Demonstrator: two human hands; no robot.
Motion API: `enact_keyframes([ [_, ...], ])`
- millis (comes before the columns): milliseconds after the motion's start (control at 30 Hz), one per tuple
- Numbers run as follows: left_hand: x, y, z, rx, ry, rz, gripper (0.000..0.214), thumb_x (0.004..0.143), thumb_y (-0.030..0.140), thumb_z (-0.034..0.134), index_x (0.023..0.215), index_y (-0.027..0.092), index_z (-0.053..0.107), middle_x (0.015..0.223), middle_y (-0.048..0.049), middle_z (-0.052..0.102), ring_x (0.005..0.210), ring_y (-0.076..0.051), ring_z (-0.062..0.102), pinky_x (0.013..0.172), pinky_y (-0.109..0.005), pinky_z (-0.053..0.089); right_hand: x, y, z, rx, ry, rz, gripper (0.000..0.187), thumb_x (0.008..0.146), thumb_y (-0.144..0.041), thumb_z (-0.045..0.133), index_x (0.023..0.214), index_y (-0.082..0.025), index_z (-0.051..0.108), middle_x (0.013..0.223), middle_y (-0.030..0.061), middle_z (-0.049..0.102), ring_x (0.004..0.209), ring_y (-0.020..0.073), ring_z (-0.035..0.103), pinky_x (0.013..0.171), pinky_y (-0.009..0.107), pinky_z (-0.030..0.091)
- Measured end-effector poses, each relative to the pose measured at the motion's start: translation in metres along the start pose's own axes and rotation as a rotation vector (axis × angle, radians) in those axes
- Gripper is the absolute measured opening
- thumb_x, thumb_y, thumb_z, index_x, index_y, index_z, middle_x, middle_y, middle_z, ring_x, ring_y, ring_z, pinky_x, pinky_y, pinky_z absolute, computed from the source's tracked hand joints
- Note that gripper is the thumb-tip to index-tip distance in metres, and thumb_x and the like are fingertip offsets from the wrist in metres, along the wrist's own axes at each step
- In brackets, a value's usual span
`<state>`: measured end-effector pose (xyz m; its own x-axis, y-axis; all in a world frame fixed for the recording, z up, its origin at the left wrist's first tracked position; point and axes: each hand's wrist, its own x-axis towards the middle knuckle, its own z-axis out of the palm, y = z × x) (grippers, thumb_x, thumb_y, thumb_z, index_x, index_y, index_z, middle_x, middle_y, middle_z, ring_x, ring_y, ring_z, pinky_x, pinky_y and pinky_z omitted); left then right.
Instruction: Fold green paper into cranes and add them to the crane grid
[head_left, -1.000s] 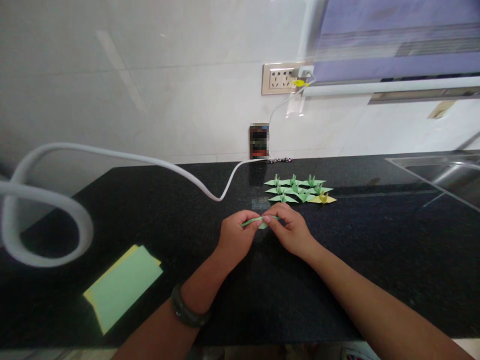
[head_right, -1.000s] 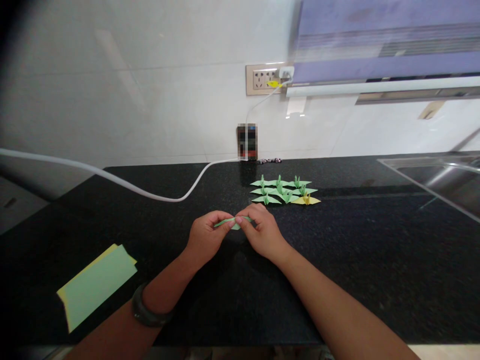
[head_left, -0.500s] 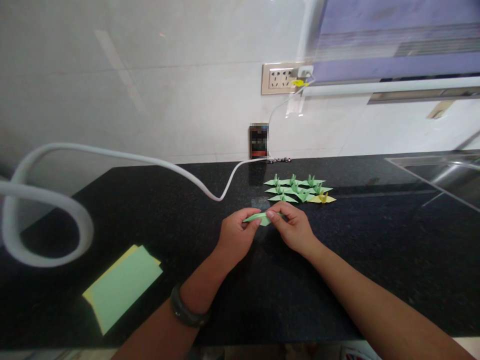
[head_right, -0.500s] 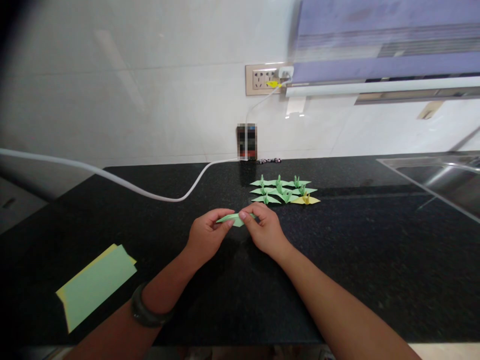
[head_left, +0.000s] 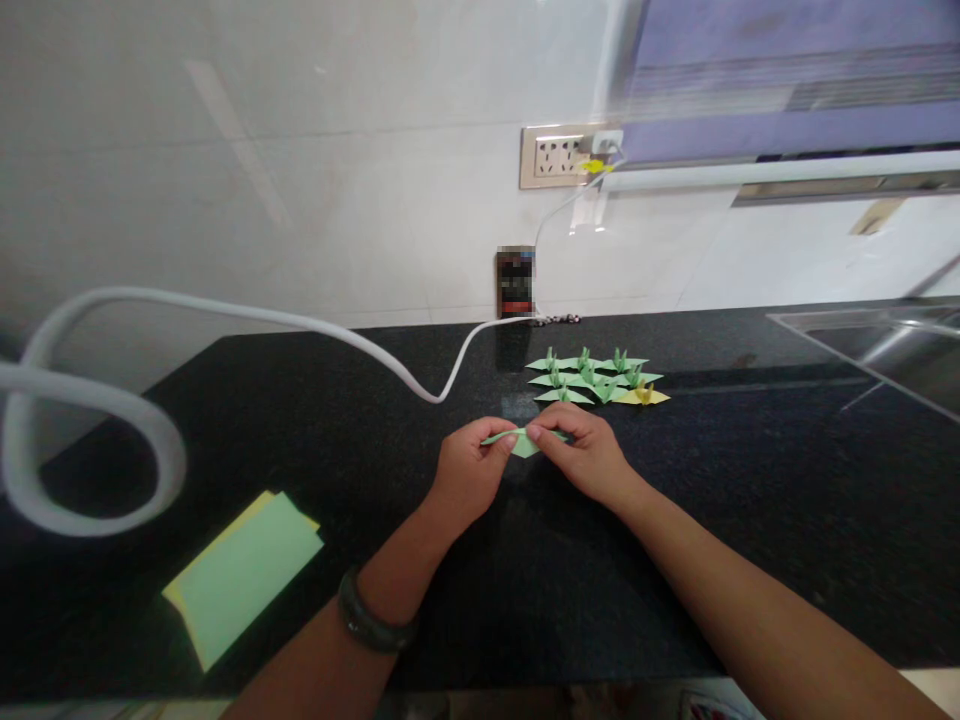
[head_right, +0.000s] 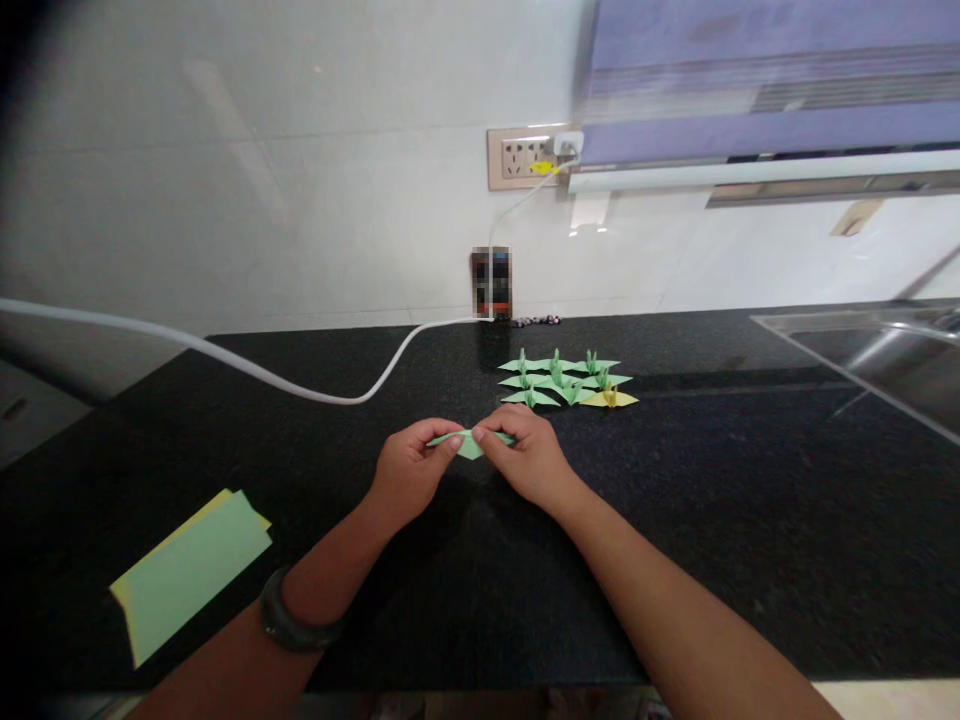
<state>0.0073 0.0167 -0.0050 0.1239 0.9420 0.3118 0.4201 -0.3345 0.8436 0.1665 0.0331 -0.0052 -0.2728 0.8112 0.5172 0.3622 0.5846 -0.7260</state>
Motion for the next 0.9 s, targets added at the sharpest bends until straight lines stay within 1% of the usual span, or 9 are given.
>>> enact_keyframes([
  [100, 0.0009, 0.0003, -0.0005, 0.031, -0.010, 0.005, 0.019, 0.075, 0.027, 0.046, 0.081, 0.015, 0.060, 0.072, -0.0013, 0.062, 0.063, -0.011, 0.055, 0.058, -0.021, 0.042, 0.0000, 0.0019, -0.0010, -0.006, -0.030, -0.034, 0.011, 0.076, -0.023, 0.051, 0.075, -0.019, 0.062, 0.071, 0.0028, 0.059, 0.069, 0.0134, 0.053, 0.067, 0.028, 0.041],
  [233, 0.0012, -0.0015, -0.0002, 0.055, -0.013, 0.010, 0.018, 0.075, 0.027, 0.046, 0.080, 0.016, 0.060, 0.073, -0.0012, 0.062, 0.065, -0.012, 0.055, 0.060, -0.021, 0.042, -0.0007, 0.0023, -0.0012, -0.013, -0.070, -0.058, 0.015, 0.077, -0.023, 0.051, 0.085, -0.021, 0.063, 0.075, 0.0031, 0.061, 0.072, 0.0137, 0.054, 0.067, 0.028, 0.042],
  [300, 0.0011, -0.0027, 0.0002, 0.058, -0.019, 0.006, 0.018, 0.075, 0.028, 0.046, 0.081, 0.017, 0.060, 0.073, -0.0015, 0.062, 0.065, -0.012, 0.055, 0.061, -0.022, 0.042, -0.0008, 0.0021, -0.0010, -0.018, -0.081, -0.063, 0.016, 0.077, -0.024, 0.051, 0.087, -0.022, 0.064, 0.075, 0.0030, 0.061, 0.072, 0.0138, 0.054, 0.067, 0.028, 0.042],
  [633, 0.0017, -0.0002, -0.0011, 0.048, -0.051, -0.008, 0.018, 0.074, 0.026, 0.047, 0.079, 0.016, 0.061, 0.071, -0.0016, 0.062, 0.063, -0.012, 0.054, 0.059, -0.022, 0.040, -0.0006, 0.0012, -0.0014, 0.013, -0.103, -0.027, 0.014, 0.077, -0.026, 0.051, 0.080, -0.019, 0.063, 0.072, 0.0029, 0.060, 0.069, 0.0127, 0.054, 0.066, 0.026, 0.042],
  [900, 0.0026, 0.0005, -0.0011, 0.023, -0.070, -0.004, 0.018, 0.074, 0.026, 0.047, 0.079, 0.015, 0.061, 0.071, -0.0020, 0.061, 0.064, -0.012, 0.054, 0.058, -0.021, 0.040, -0.0016, -0.0026, -0.0012, -0.050, -0.090, -0.030, 0.012, 0.077, -0.022, 0.050, 0.073, -0.018, 0.060, 0.069, 0.0020, 0.058, 0.067, 0.0123, 0.052, 0.064, 0.026, 0.040],
])
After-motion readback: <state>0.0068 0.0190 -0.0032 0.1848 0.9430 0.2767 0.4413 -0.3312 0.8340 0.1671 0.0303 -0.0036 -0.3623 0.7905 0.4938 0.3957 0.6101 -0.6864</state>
